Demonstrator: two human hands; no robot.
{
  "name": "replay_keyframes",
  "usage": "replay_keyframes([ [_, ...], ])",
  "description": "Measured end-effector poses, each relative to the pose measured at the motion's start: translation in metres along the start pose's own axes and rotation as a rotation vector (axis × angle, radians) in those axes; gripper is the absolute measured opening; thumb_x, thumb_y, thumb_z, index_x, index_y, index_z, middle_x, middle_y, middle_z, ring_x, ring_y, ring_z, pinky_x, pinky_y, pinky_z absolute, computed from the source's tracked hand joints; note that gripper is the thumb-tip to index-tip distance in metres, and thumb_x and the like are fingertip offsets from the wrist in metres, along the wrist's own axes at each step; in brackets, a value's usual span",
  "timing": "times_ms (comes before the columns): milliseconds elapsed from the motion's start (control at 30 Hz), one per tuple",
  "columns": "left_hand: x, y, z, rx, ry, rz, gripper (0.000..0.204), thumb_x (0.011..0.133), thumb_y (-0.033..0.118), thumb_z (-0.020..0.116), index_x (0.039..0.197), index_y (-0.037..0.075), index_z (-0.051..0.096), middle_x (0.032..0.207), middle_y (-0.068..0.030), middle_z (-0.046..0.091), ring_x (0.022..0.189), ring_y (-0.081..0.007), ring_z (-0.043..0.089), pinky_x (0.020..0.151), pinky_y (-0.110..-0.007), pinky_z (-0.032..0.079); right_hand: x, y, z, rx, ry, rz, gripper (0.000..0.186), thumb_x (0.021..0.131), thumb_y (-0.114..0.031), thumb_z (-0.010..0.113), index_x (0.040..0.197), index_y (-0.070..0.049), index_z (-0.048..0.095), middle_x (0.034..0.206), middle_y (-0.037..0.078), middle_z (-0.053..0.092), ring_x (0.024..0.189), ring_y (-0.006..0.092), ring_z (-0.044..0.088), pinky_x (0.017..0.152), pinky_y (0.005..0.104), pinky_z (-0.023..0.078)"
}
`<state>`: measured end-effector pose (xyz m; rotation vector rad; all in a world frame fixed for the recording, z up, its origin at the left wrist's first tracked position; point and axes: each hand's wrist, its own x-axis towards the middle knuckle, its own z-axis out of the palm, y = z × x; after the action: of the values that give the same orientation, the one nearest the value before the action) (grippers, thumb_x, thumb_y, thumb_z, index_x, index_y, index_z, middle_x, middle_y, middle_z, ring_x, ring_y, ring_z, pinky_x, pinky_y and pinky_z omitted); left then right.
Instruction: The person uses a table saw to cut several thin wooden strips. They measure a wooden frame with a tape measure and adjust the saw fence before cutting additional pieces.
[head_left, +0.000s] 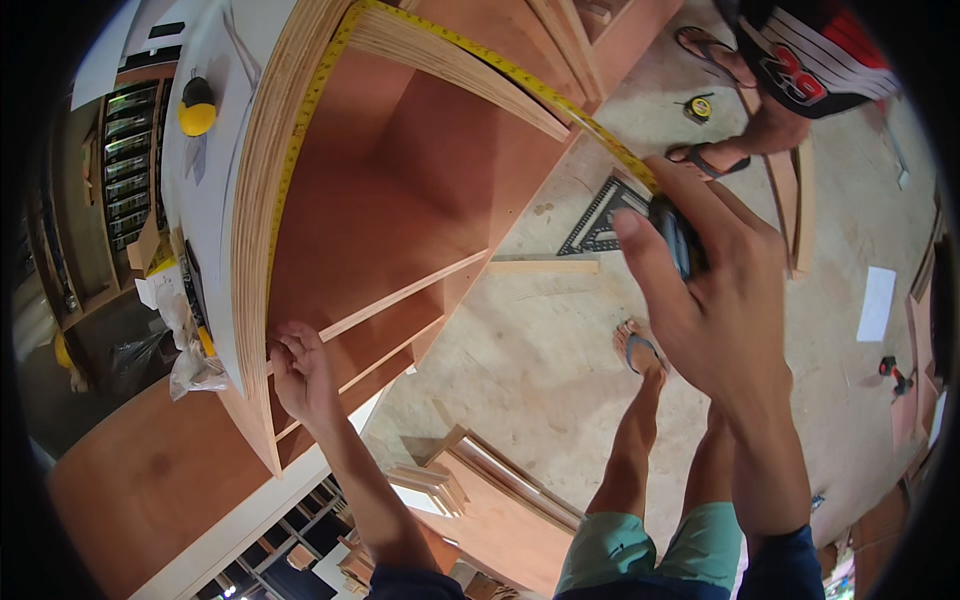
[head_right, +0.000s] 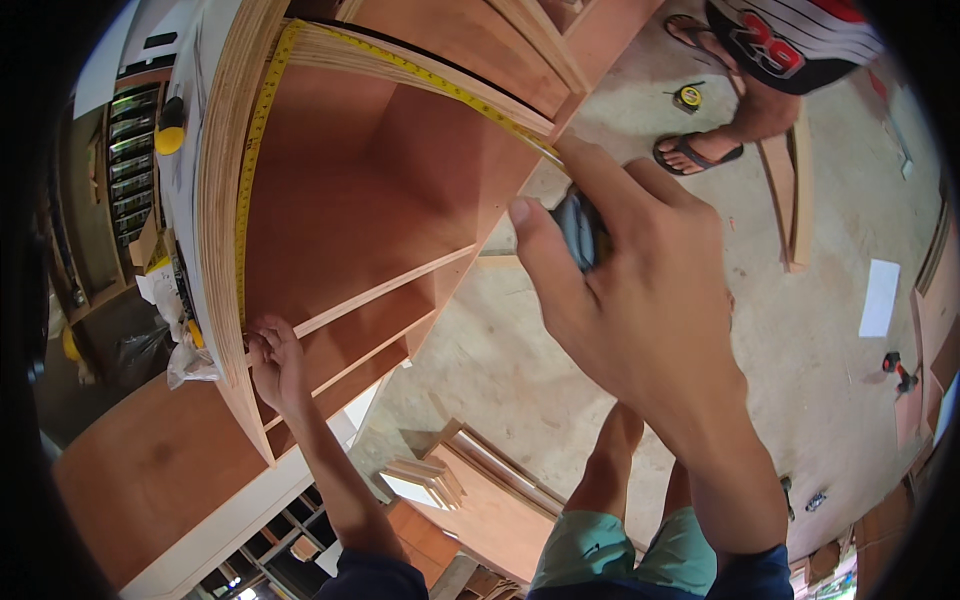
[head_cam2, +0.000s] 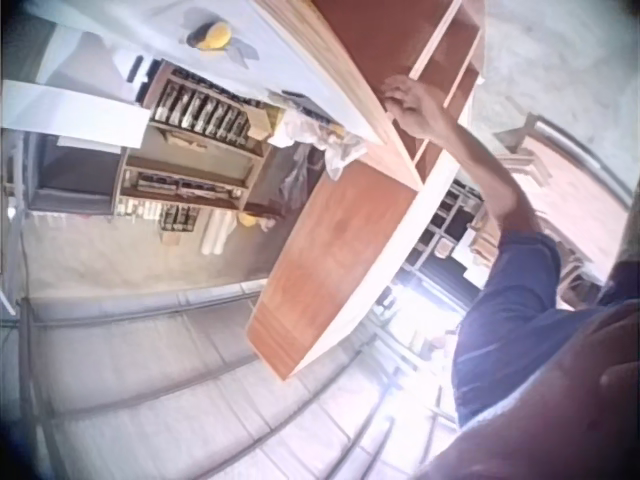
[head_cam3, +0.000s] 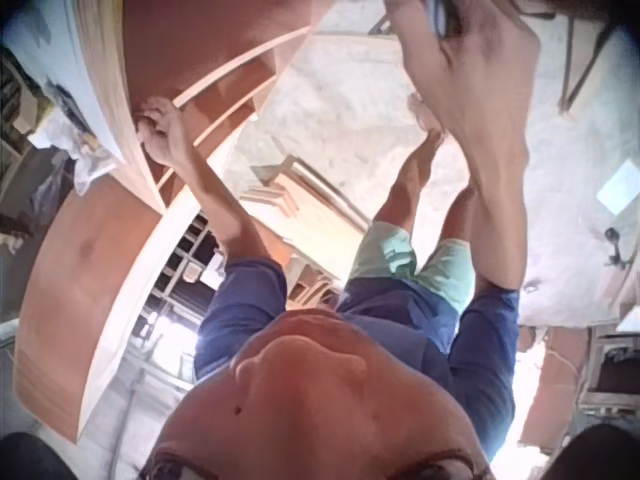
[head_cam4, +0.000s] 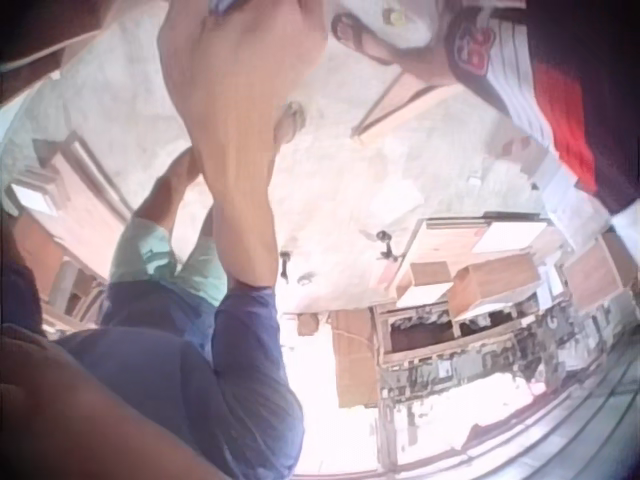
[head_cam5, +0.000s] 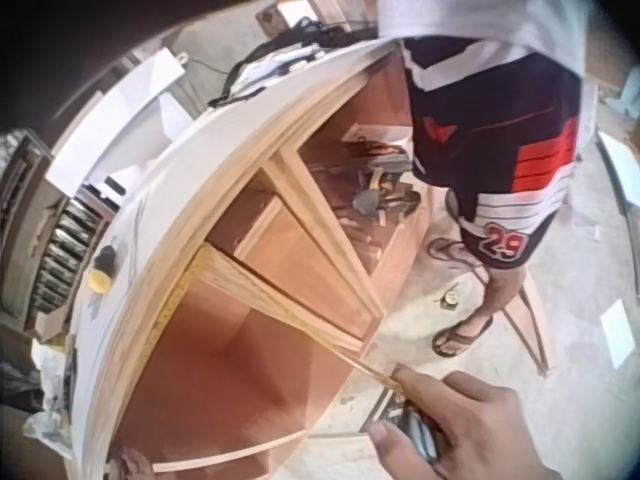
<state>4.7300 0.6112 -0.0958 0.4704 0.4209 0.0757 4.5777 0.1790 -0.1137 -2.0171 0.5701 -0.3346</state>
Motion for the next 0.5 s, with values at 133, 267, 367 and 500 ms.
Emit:
replay_keyframes([
  [133,-0.0018,0.006,0.0034,0.074,0.002,-0.018,0.017,0.111,0.005,0.053,0.12,0.001,0.068,0.116,-0.0135,0.071,0.11,-0.028,0.064,0.111,-0.05,0.05,0.0059,0.0034,0.0019,0.028,-0.031,0.063,0.047,0.096,-0.026,0.074,0.126,0.011,0.07,0.098,0.023,0.072,0.084,0.0244,0.068,0.079,0.0353,0.054],
  [267,-0.0045,0.0026,0.0042,0.119,0.014,0.003,0.018,0.111,0.006,0.055,0.12,0.001,0.069,0.117,-0.0123,0.072,0.11,-0.0272,0.065,0.111,-0.049,0.05,0.008,0.0059,0.0051,0.047,-0.062,0.128,0.05,0.096,-0.026,0.072,0.126,0.014,0.068,0.096,0.021,0.07,0.082,0.0227,0.065,0.076,0.0338,0.052],
  [367,-0.0026,0.0009,0.005,0.097,0.005,-0.014,0.018,0.11,0.006,0.056,0.118,0.001,0.07,0.115,-0.0116,0.072,0.11,-0.0268,0.065,0.111,-0.049,0.05,0.011,0.008,0.0054,0.031,-0.078,0.126,0.051,0.096,-0.027,0.072,0.126,0.013,0.067,0.095,0.02,0.069,0.081,0.0221,0.063,0.074,0.0333,0.05],
  [500,-0.001,0.0005,0.0052,0.068,0.027,-0.026,0.017,0.11,0.008,0.058,0.115,0.001,0.072,0.112,-0.0112,0.073,0.111,-0.0266,0.065,0.111,-0.047,0.05,0.0109,0.0081,0.0081,0.006,-0.106,0.144,0.051,0.097,-0.028,0.071,0.128,0.013,0.066,0.093,0.018,0.066,0.079,0.0218,0.061,0.072,0.0336,0.048],
])
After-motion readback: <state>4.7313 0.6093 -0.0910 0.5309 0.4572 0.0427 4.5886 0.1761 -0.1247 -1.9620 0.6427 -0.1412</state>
